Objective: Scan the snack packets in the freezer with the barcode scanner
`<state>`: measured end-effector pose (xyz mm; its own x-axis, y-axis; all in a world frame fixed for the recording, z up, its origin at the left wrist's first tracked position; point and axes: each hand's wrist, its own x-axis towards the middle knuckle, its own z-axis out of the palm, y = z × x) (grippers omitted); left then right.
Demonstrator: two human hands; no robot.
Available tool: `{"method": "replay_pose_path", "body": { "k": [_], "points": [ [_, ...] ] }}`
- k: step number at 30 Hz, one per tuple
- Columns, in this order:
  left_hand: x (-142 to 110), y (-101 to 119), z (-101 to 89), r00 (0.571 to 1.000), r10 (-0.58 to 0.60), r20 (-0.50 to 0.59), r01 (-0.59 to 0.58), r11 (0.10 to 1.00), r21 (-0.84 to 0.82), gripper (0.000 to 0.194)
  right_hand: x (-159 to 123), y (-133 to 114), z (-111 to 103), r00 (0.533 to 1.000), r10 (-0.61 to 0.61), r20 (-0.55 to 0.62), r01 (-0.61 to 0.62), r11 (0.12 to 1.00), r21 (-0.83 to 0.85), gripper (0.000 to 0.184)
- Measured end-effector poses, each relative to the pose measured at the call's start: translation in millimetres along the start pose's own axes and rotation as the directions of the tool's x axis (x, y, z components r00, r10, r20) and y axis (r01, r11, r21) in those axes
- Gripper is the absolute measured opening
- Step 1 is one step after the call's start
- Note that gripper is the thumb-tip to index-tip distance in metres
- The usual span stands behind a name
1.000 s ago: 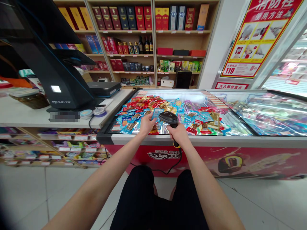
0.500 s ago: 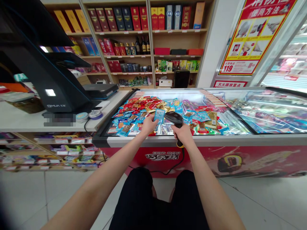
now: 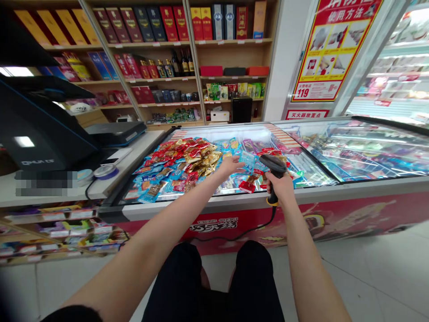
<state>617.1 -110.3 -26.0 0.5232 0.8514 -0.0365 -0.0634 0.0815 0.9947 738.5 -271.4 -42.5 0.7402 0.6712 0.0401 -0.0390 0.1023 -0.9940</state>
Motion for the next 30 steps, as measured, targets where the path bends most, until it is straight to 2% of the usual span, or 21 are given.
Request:
{"method": "replay_pose_path", "body": {
  "k": [3, 5, 7, 12, 20, 22, 25, 30],
  "points": [
    [4, 1, 15.4, 0.998, 0.051, 0.030, -0.058, 0.952, 0.299, 0.055, 3, -2, -9, 1.000, 0.006, -0.024, -0.006, 1.000, -0.010, 0.026],
    [0, -1, 15.5, 0.991, 0.124, 0.047, -0.131, 0.855, 0.502, 0.052, 4, 0, -12, 1.000, 0.009, -0.008, -0.009, 1.000, -0.022, 0.027],
    [-8, -4, 8.7, 0.978, 0.191, 0.082, -0.200, 0.752, 0.628, 0.046, 4, 6, -13, 1.000, 0.013, 0.010, -0.012, 0.999, -0.035, 0.029],
    [-37, -13, -27.5, 0.945, 0.314, 0.093, -0.254, 0.522, 0.814, 0.040, 0, 16, 1, 0.999, -0.023, 0.033, 0.024, 0.999, -0.034, 0.028],
    [-74, -18, -104.0, 0.913, 0.407, 0.018, -0.110, 0.205, 0.973, 0.039, -24, 13, 45, 0.986, -0.023, 0.167, 0.033, 0.998, -0.060, 0.029],
    [-85, -20, -117.8, 0.914, 0.405, -0.024, -0.046, 0.161, 0.986, 0.041, -31, 13, 55, 0.979, -0.016, 0.202, 0.034, 0.996, -0.085, 0.029],
    [-100, -24, -134.7, 0.909, 0.406, -0.093, 0.034, 0.150, 0.988, 0.047, -42, 9, 70, 0.968, -0.012, 0.252, 0.041, 0.993, -0.112, 0.029],
    [-112, -21, -161.0, 0.938, 0.331, -0.104, 0.043, 0.187, 0.981, 0.060, -60, 1, 91, 0.960, -0.004, 0.279, 0.041, 0.991, -0.126, 0.029]
  ]
}}
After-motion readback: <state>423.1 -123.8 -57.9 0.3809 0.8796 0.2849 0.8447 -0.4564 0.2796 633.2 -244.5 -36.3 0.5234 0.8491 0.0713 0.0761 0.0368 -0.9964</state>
